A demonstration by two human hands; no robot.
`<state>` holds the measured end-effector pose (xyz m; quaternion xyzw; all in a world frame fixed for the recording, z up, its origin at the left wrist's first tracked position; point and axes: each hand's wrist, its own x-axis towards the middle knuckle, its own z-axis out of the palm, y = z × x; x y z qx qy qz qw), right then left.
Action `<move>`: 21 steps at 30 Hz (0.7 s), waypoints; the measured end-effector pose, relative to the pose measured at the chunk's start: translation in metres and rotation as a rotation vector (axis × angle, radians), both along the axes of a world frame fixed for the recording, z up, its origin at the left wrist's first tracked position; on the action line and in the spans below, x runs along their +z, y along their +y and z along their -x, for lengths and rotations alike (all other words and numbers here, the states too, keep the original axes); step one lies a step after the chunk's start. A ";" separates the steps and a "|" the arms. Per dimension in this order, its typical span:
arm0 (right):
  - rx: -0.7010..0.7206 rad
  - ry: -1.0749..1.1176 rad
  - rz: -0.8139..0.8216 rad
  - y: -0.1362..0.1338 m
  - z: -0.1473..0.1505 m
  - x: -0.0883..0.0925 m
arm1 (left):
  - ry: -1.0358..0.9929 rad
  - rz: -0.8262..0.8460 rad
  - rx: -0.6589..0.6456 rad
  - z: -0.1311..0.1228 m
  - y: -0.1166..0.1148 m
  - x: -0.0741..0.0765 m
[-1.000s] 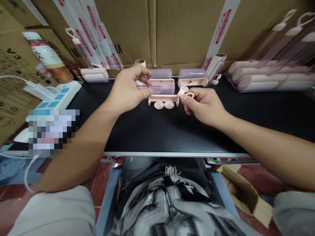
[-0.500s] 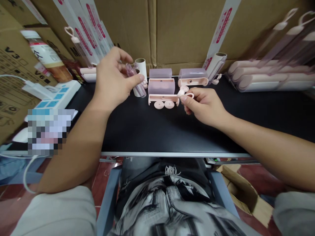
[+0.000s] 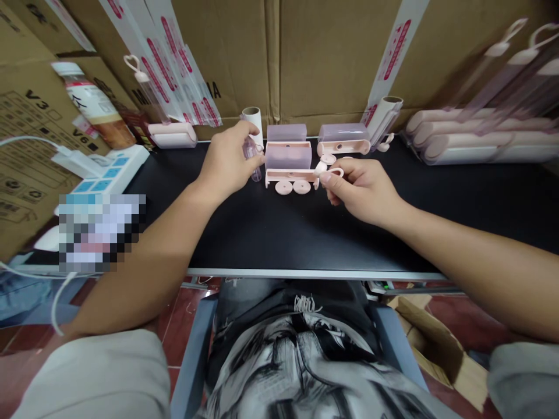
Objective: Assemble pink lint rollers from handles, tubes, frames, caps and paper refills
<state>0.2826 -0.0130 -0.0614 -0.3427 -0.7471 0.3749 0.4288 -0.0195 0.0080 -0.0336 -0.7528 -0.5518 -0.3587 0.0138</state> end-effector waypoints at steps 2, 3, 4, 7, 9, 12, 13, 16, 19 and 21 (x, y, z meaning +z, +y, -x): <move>-0.001 -0.007 -0.004 0.000 0.000 0.000 | 0.015 -0.013 -0.011 0.001 0.001 0.001; -0.004 -0.008 -0.005 -0.001 0.001 0.001 | 0.015 -0.015 -0.018 0.001 0.001 0.000; -0.007 -0.009 -0.004 -0.001 0.001 0.001 | 0.012 -0.012 -0.028 0.002 0.002 0.000; -0.009 -0.014 -0.004 -0.002 0.002 0.002 | -0.004 -0.013 -0.046 0.003 0.004 -0.003; -0.009 -0.017 -0.009 -0.002 0.002 0.002 | 0.008 -0.009 -0.054 0.003 0.005 -0.004; -0.007 -0.025 -0.013 -0.001 0.002 0.001 | 0.013 -0.031 -0.053 0.003 0.004 -0.003; -0.005 -0.027 -0.009 -0.001 0.002 0.001 | 0.005 -0.041 -0.052 0.003 0.004 -0.003; 0.006 -0.027 0.010 -0.001 0.002 0.000 | -0.022 -0.052 -0.050 0.004 0.003 0.001; 0.022 -0.027 0.020 -0.001 0.001 0.000 | -0.047 -0.051 -0.041 0.003 -0.001 0.008; 0.035 -0.026 0.029 -0.001 0.001 0.000 | -0.072 -0.097 -0.040 -0.001 -0.008 0.015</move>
